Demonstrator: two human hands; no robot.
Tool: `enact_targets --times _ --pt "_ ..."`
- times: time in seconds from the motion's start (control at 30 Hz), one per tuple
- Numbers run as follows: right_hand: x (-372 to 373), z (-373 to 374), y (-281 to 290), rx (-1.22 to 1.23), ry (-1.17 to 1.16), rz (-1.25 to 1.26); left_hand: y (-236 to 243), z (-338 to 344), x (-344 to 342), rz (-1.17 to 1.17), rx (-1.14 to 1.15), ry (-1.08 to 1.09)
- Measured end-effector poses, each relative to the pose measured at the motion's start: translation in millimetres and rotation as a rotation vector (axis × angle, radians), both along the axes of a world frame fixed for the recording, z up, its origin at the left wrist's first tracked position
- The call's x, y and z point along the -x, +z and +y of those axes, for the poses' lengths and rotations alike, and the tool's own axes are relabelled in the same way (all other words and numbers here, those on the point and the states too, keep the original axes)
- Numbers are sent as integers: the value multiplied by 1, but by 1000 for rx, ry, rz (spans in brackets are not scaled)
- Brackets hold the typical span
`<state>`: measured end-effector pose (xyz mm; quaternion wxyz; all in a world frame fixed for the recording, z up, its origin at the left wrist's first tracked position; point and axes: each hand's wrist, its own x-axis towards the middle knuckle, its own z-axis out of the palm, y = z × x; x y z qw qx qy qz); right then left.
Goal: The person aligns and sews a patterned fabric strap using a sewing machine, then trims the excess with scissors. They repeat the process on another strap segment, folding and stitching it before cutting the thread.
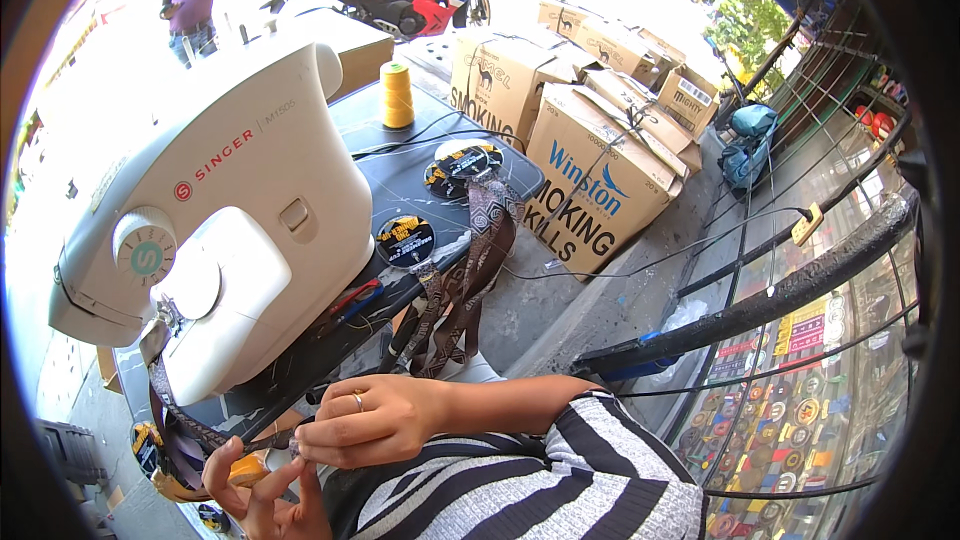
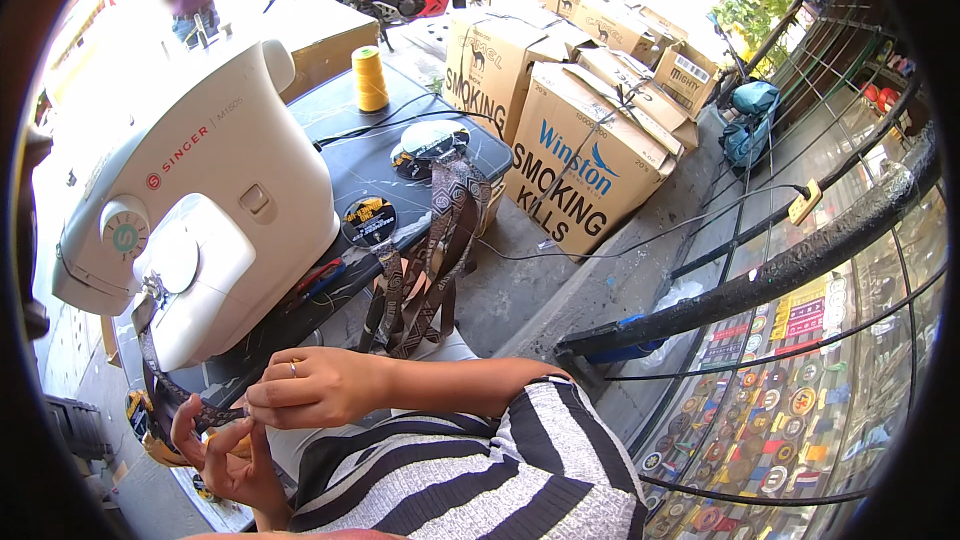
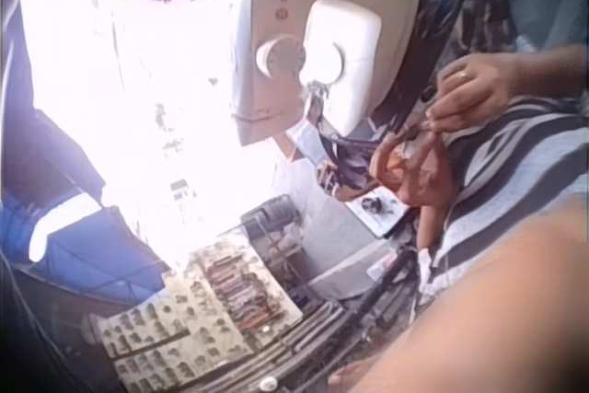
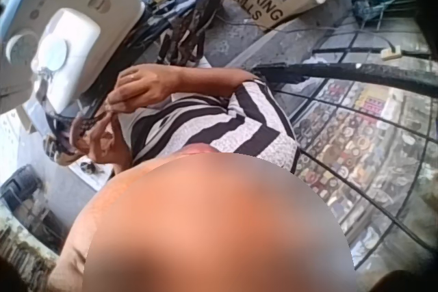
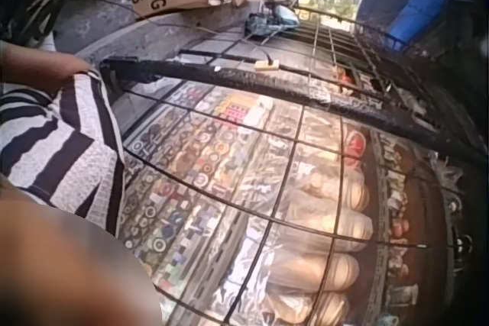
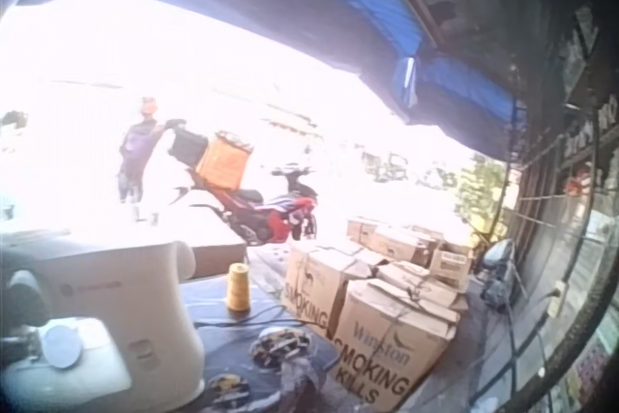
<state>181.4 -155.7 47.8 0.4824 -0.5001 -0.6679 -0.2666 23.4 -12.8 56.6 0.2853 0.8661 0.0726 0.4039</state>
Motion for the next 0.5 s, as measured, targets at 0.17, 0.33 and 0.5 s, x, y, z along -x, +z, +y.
enact_targets --times 0.17,0.33,0.5 --pt "1 -6 -2 42 39 -36 18 1 -1 225 103 -37" --pt "3 -10 -3 110 101 -43 23 4 -6 385 226 -196" --pt "4 -12 -1 143 108 -52 25 6 -8 438 204 -292"
